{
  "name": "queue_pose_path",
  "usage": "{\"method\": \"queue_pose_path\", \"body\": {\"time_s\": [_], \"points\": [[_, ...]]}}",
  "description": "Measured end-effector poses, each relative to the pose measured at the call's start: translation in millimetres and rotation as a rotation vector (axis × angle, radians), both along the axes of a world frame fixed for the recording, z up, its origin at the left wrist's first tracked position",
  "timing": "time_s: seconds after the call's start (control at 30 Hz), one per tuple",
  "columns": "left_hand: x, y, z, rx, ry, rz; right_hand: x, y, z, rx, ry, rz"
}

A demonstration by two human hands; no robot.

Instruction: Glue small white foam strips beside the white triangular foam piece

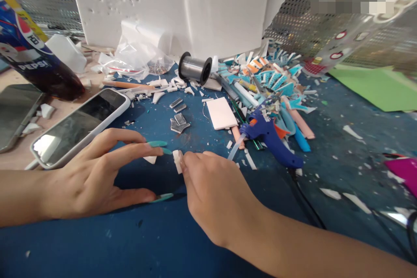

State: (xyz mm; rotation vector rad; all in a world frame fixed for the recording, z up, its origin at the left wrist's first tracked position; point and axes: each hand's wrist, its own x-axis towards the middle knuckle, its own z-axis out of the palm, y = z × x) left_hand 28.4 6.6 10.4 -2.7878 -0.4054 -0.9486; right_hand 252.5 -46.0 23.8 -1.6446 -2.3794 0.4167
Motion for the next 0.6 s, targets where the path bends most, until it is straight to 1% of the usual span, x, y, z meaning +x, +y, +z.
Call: {"method": "queue_pose_path", "body": {"time_s": [0.1,0.27,0.43,0.53,0.6], "points": [[0.1,-0.4,0.7,-0.041,0.025,-0.004,0.6,0.1,0.5,-0.018,-0.013,0.014],[0.1,-0.7,0.6,-0.17,0.071,-0.027,-0.4,1.2,3.4,-0.037,-0.025,0.009],[0.8,0.1,1.2,-0.177,0.085,-0.066,1.0,0.4,4.1,-0.073,-0.027,-0.009],[1.0,0.2,1.5,-0.179,0.089,-0.071,1.5,1.5,6.2,-0.121,-0.035,-0.037],[0.7,0.0,1.3,-0.176,0.087,-0.07,1.6,2.8,7.6,-0.123,-0.023,-0.048]]}}
